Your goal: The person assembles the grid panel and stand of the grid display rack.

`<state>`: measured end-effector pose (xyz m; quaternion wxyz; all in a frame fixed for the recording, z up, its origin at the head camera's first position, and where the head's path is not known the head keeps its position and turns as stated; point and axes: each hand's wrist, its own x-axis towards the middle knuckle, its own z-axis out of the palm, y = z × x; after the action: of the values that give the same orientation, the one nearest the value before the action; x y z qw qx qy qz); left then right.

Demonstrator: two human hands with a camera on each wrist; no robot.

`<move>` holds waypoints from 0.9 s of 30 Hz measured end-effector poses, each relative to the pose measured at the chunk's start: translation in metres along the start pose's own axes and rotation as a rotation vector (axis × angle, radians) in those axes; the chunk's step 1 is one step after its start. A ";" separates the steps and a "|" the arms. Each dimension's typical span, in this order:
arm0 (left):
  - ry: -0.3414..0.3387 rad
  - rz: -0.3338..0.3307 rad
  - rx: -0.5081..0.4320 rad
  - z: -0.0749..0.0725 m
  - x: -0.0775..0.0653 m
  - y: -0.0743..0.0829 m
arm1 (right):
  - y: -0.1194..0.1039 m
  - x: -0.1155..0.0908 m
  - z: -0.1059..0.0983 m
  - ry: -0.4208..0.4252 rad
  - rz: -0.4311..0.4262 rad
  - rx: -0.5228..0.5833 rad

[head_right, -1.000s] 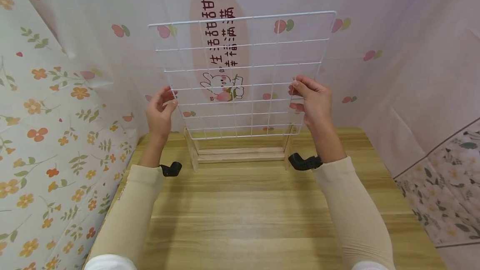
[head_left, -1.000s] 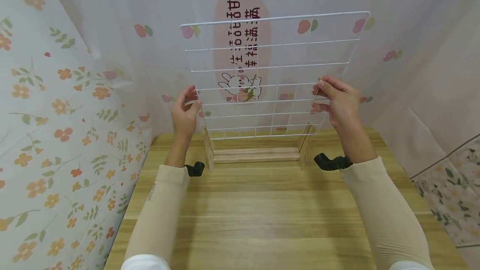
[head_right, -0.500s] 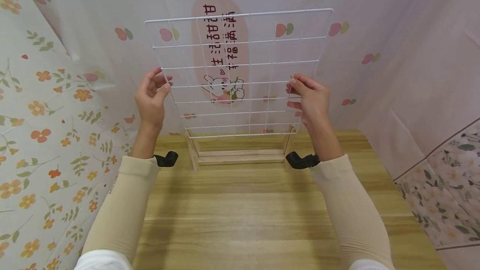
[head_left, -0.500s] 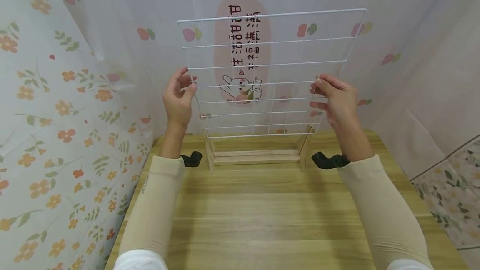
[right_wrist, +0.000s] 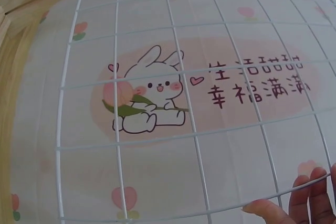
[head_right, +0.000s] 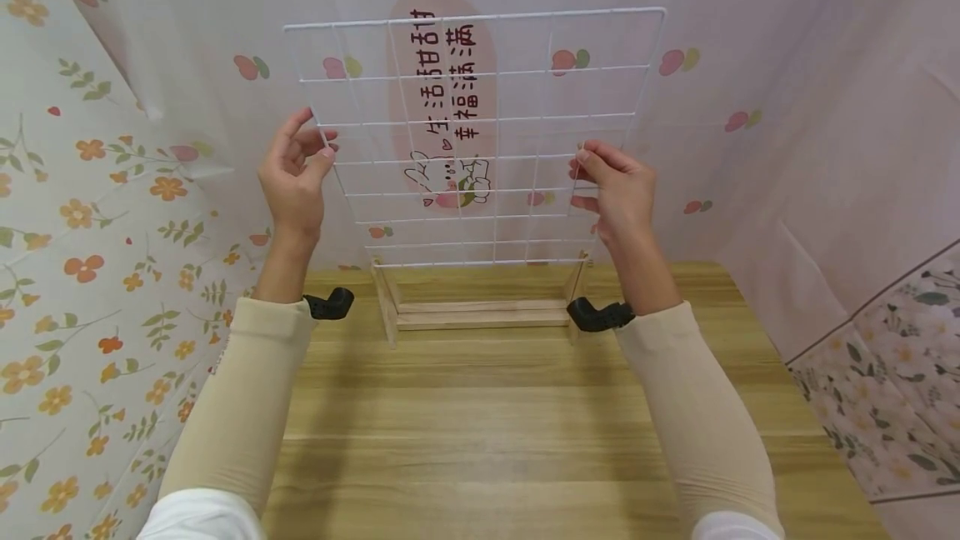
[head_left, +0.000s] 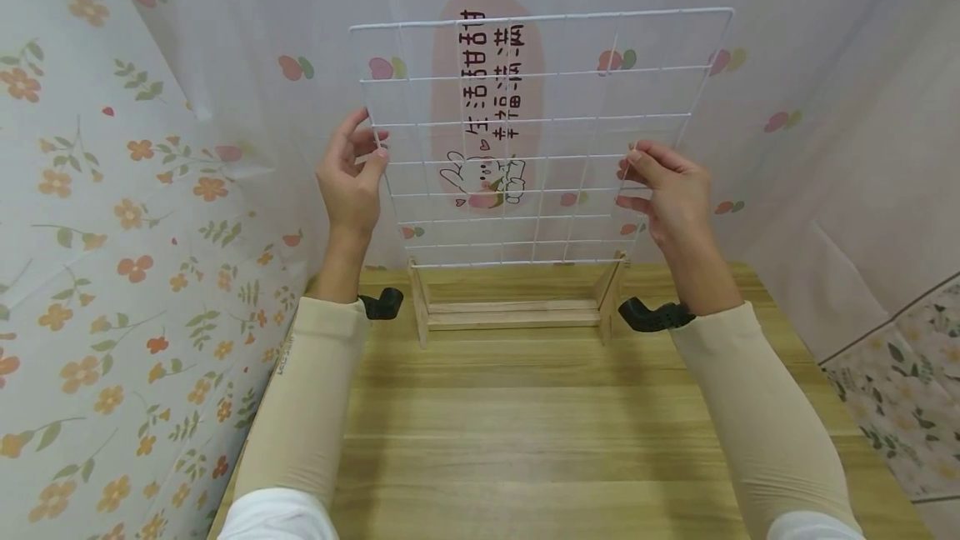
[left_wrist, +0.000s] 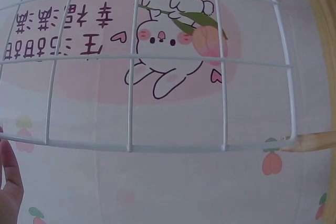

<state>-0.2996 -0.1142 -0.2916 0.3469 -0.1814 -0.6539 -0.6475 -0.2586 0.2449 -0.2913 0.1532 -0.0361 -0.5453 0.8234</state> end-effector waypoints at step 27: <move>0.021 -0.056 0.027 0.008 0.002 -0.006 | 0.008 0.008 -0.001 0.001 -0.038 0.019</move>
<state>-0.3069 -0.1072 -0.2939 0.3378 -0.1514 -0.6636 -0.6501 -0.2678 0.2455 -0.2979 0.1694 -0.0250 -0.5378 0.8255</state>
